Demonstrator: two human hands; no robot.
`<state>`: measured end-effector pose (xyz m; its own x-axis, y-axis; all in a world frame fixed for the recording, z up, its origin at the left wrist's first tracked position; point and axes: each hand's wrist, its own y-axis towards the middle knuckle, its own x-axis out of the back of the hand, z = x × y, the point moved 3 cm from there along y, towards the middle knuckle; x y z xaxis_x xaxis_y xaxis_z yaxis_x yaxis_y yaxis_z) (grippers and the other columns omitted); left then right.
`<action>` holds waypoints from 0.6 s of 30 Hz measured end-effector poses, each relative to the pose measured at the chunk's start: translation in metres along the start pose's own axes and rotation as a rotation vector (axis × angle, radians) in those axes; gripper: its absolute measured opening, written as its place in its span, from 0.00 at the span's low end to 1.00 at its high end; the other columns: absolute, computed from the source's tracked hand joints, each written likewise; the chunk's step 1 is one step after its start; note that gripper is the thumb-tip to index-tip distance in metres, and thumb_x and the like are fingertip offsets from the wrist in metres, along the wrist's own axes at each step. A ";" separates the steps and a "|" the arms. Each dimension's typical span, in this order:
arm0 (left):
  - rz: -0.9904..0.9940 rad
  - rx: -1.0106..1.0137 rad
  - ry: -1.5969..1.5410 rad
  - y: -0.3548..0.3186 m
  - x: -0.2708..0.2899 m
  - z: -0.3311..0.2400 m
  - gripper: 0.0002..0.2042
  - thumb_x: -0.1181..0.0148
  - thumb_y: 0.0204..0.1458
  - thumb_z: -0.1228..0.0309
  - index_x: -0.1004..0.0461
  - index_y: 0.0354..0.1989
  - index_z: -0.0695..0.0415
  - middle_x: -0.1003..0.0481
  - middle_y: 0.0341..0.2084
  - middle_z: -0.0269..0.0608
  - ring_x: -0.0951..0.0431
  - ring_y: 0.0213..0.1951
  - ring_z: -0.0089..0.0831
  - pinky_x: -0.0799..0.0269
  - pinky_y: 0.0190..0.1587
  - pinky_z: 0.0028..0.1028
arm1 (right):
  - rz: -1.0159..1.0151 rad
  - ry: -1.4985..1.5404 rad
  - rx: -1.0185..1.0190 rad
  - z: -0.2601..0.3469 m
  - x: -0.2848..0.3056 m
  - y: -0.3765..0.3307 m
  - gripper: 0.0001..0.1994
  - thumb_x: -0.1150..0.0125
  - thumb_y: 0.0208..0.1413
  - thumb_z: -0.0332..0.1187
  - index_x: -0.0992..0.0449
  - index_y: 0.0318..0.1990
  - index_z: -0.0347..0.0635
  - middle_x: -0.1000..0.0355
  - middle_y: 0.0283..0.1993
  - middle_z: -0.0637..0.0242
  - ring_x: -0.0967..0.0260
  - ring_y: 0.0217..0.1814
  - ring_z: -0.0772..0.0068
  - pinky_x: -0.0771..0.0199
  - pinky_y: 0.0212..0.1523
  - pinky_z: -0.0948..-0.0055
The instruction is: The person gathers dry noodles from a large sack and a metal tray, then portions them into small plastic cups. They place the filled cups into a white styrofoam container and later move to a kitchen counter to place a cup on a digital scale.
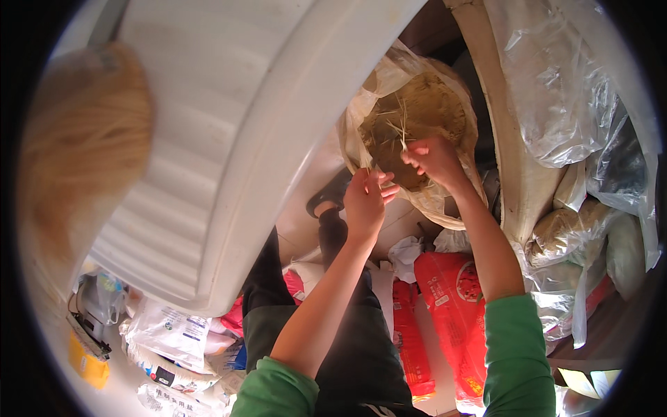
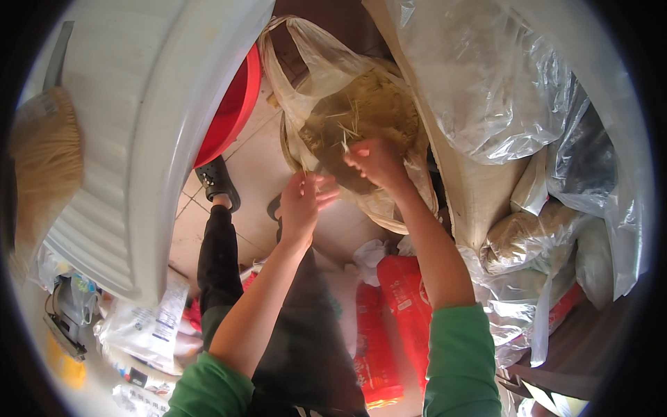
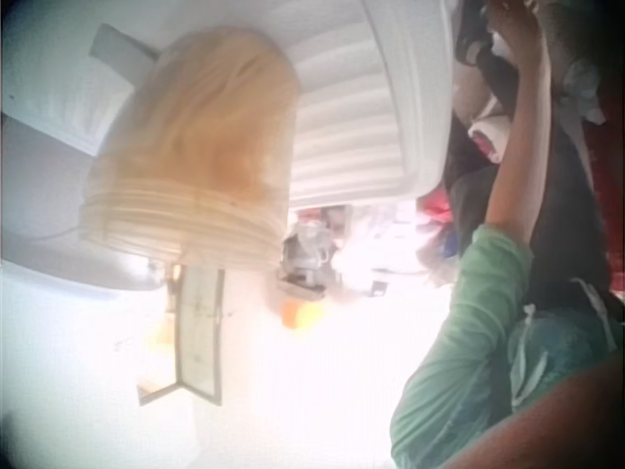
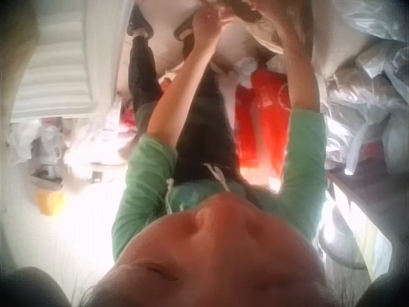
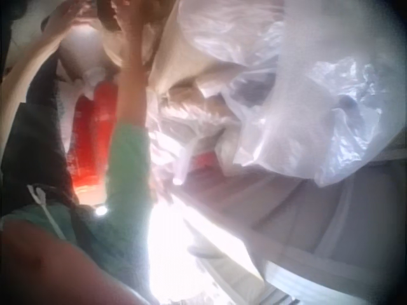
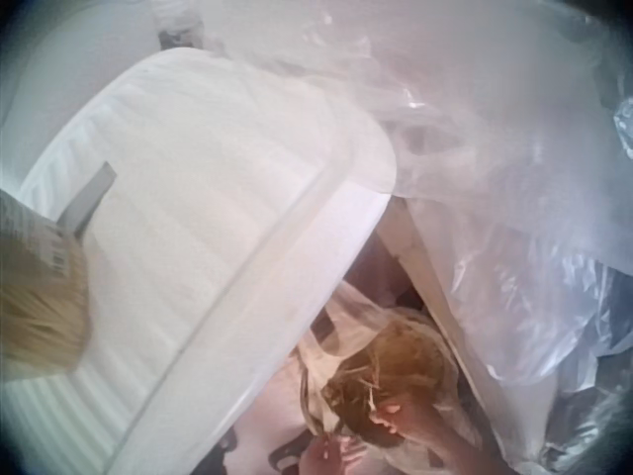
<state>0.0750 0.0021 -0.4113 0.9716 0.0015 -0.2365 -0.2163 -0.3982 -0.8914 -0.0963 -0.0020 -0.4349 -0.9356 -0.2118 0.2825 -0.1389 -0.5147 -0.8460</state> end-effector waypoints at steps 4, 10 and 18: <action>0.001 -0.057 0.200 0.008 -0.010 0.003 0.10 0.58 0.60 0.70 0.36 0.38 0.66 0.25 0.36 0.50 0.21 0.34 0.36 0.23 0.36 0.28 | 0.081 0.113 -0.033 0.011 -0.018 -0.031 0.10 0.42 0.53 0.35 0.21 0.30 0.37 0.25 0.24 0.69 0.31 0.25 0.82 0.30 0.26 0.79; -0.037 -0.192 0.046 -0.001 -0.010 0.004 0.09 0.53 0.57 0.73 0.35 0.41 0.68 0.24 0.27 0.52 0.20 0.30 0.35 0.22 0.31 0.28 | -0.242 -0.177 0.261 0.027 -0.045 -0.055 0.06 0.44 0.50 0.29 0.22 0.31 0.37 0.26 0.27 0.56 0.29 0.27 0.59 0.29 0.30 0.68; -0.007 -0.024 0.257 0.007 0.001 -0.002 0.11 0.54 0.58 0.69 0.28 0.37 0.64 0.26 0.28 0.37 0.25 0.30 0.23 0.29 0.33 0.21 | -0.409 -0.371 0.357 0.047 -0.059 -0.070 0.06 0.43 0.48 0.27 0.22 0.32 0.40 0.30 0.28 0.58 0.33 0.35 0.58 0.32 0.35 0.65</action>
<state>0.0745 -0.0025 -0.4166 0.9661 -0.2275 -0.1217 -0.2103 -0.4209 -0.8824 -0.0158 0.0074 -0.3716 -0.6471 -0.1802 0.7408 -0.2838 -0.8449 -0.4534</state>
